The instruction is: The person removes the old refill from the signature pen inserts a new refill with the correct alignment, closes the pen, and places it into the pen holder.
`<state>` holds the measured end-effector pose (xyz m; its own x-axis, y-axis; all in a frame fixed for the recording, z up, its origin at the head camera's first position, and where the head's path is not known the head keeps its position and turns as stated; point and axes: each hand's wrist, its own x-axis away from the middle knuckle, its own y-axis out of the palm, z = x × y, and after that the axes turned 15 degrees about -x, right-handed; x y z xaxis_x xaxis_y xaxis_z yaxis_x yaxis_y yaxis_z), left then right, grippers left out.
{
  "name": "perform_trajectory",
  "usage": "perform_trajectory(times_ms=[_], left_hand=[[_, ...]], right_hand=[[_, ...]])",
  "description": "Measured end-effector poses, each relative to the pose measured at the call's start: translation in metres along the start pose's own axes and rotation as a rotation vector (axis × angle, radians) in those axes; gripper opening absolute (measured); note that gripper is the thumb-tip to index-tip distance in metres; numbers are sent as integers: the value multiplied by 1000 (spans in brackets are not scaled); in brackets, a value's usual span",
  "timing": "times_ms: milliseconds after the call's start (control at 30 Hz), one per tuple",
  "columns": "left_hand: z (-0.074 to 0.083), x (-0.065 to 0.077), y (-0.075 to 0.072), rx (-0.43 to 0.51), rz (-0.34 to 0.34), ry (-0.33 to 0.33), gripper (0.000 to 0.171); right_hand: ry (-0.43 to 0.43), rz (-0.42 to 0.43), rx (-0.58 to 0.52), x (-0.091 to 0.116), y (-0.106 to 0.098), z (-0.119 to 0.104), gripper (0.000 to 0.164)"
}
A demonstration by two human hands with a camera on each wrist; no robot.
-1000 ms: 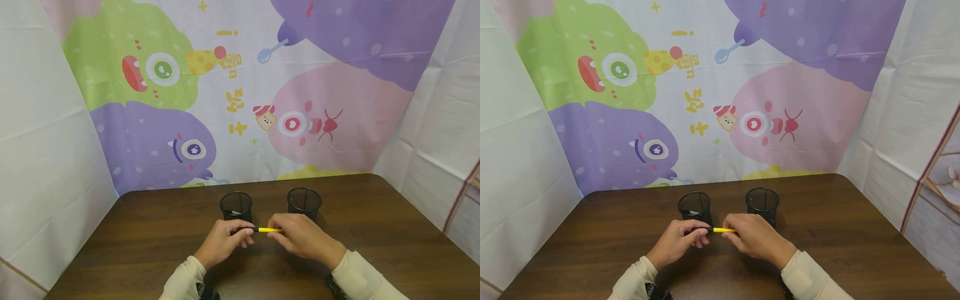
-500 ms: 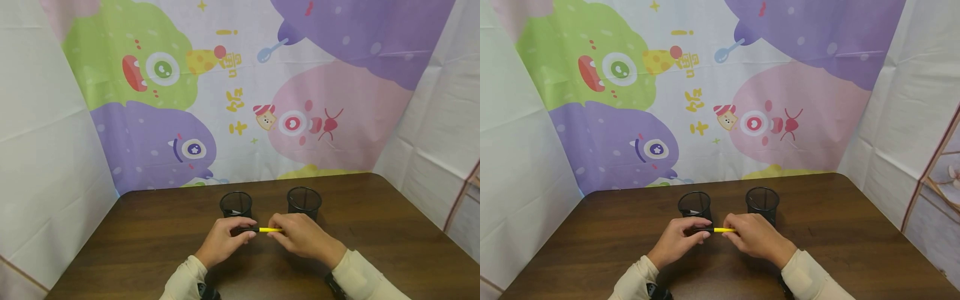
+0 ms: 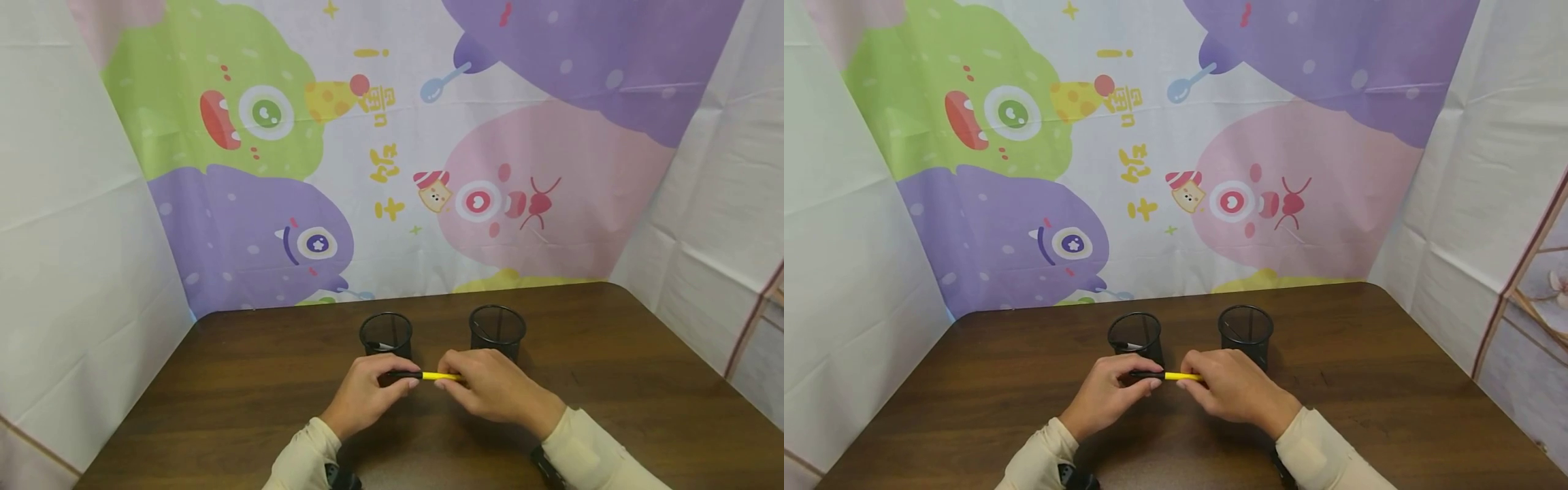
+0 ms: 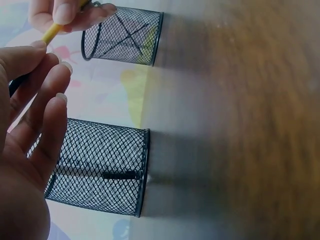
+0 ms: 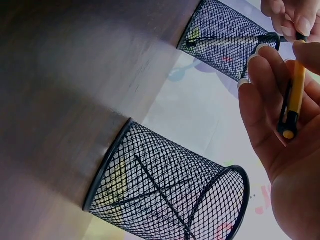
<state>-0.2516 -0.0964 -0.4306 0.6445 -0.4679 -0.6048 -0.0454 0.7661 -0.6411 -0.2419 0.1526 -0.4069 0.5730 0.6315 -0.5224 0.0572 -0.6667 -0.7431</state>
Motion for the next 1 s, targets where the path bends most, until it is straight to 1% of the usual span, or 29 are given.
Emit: perform_trajectory(times_ms=[167, 367, 500, 600, 700, 800, 1000], left_hand=[[1, 1, 0, 51, -25, -45, 13], [4, 1, -1, 57, -38, -78, 13], [16, -2, -6, 58, -39, -73, 12], [27, -4, -13, 60, -45, -80, 11], [33, -5, -18, 65, -56, -93, 11], [35, -5, -19, 71, -62, -101, 11], [33, -3, -18, 107, -84, -101, 10]], right_hand=[[9, -9, 3, 0, 0, -1, 13], [21, -14, 7, 0, 0, -1, 15], [23, -9, 12, 1, 0, -1, 17], [19, -5, 14, 0, 0, -1, 18], [13, -4, 12, 0, 0, 0, 19], [7, -3, 11, 0, 0, 1, 20], [3, -5, 7, 1, 0, 1, 22]])
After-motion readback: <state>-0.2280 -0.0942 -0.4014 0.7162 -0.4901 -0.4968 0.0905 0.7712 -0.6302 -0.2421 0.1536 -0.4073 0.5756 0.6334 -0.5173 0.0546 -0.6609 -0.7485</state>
